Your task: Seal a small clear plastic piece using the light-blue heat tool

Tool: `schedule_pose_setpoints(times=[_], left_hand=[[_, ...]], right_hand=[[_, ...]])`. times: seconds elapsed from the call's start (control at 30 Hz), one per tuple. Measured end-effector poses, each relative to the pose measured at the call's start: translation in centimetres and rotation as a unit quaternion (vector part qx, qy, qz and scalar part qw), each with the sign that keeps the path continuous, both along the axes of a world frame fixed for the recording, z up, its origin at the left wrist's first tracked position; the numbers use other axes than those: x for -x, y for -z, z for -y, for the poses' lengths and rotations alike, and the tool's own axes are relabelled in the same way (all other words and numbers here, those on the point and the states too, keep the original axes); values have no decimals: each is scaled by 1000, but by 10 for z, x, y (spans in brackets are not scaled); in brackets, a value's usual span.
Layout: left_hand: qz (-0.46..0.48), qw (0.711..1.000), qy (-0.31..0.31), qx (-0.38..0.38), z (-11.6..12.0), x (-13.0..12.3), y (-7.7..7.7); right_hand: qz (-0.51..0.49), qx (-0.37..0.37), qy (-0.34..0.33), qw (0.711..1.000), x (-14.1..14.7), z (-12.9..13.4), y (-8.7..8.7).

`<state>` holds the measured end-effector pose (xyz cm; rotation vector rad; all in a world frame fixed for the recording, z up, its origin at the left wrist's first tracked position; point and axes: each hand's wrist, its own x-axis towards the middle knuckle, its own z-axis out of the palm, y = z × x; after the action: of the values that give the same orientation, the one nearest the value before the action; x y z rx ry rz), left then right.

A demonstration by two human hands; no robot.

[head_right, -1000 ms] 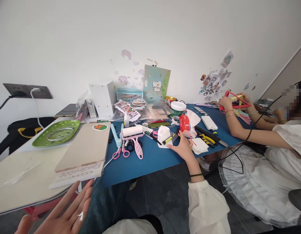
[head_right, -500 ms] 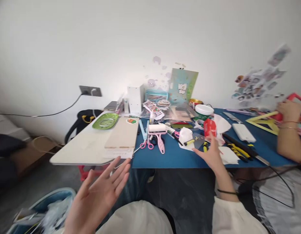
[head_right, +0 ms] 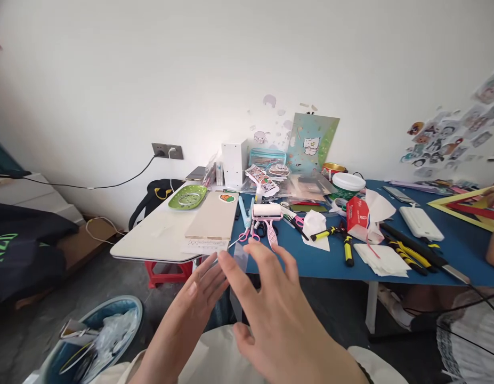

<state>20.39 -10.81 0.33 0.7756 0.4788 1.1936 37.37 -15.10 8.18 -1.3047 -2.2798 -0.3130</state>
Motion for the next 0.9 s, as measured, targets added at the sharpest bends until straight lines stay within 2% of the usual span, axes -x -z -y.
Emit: schedule_pose_setpoints(times=[0.17, 0.4, 0.57, 0.8, 0.9], left_hand=[[-43, 999, -2, 31, 3, -2, 7], [-85, 995, 7, 55, 6, -5, 5], [-77, 993, 42, 75, 6, -5, 7], [-22, 989, 119, 88, 5, -6, -1], [17, 984, 143, 106, 2, -6, 0]], right_hand=[[-31, 66, -42, 996, 14, -16, 8], [-123, 195, -38, 972, 17, -22, 18], [-156, 206, -50, 965, 17, -23, 26], [-176, 220, -47, 958, 21, -23, 31], [-200, 248, -45, 947, 17, -25, 32]])
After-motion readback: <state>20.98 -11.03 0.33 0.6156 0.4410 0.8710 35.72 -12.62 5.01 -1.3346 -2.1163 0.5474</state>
